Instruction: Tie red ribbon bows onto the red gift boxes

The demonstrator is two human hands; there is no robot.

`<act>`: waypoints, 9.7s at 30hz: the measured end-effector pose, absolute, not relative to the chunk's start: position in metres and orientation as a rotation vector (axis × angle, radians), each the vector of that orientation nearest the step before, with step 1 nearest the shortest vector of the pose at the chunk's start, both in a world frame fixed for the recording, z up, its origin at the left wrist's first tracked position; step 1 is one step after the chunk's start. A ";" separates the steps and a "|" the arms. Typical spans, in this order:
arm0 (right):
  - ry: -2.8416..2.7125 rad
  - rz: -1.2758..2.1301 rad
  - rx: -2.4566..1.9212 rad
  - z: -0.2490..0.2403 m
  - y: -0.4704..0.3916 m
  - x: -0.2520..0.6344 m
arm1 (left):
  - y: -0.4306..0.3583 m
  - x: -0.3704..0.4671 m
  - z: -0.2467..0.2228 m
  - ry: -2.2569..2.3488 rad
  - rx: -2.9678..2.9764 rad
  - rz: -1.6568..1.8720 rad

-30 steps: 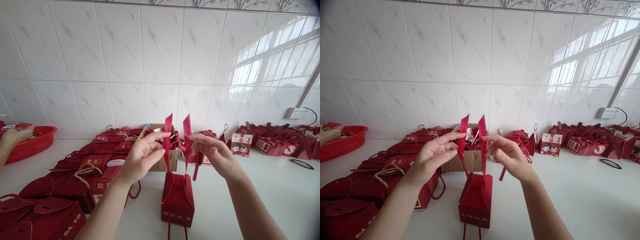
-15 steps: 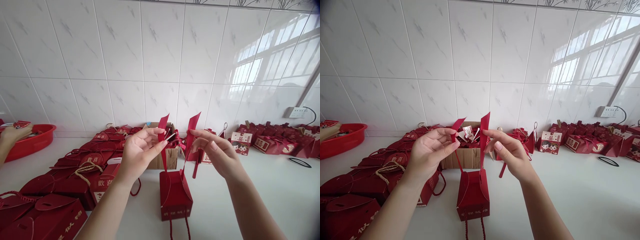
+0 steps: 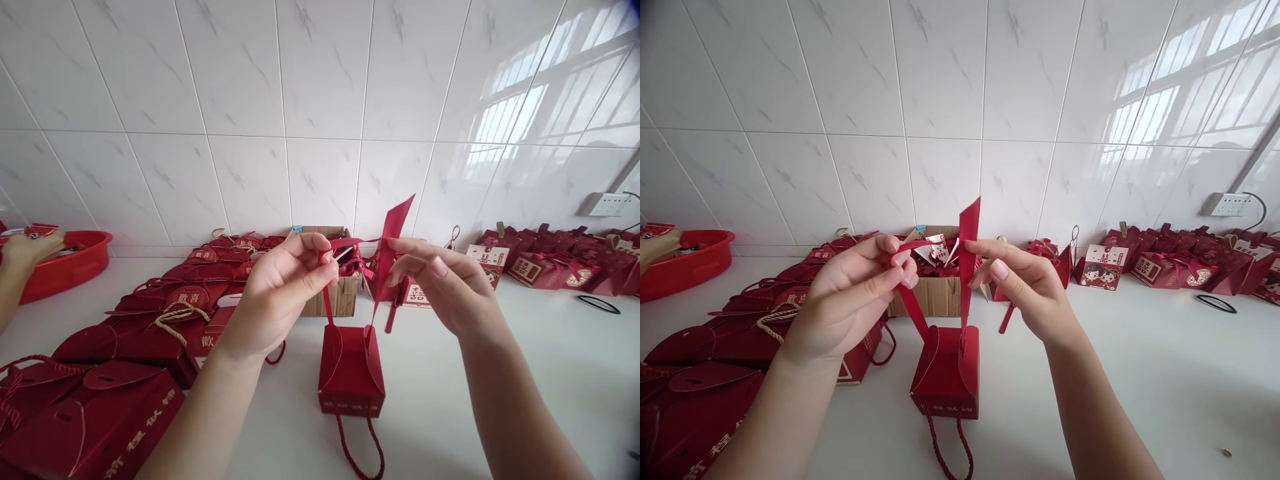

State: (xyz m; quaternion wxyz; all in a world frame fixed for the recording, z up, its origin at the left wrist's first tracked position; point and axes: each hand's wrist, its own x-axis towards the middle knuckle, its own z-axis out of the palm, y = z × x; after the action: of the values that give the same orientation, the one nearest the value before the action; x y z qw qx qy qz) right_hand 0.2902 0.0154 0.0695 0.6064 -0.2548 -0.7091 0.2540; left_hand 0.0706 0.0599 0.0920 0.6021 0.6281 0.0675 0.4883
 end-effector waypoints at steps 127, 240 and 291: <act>-1.413 0.394 -0.712 0.064 0.023 0.274 | 0.070 0.071 0.086 0.454 2.105 1.803; -1.150 0.610 -1.496 -0.029 -0.022 0.354 | 0.084 -0.015 0.067 1.113 3.114 0.753; -1.205 1.294 -1.163 -0.061 0.021 0.269 | 0.062 0.056 -0.053 0.748 1.379 0.825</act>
State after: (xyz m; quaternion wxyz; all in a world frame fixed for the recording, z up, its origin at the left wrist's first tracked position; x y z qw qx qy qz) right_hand 0.2689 0.0209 -0.0615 0.4906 -0.4788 -0.4962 0.5329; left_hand 0.0558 0.0620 -0.0525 0.6323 0.6026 0.3271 0.3607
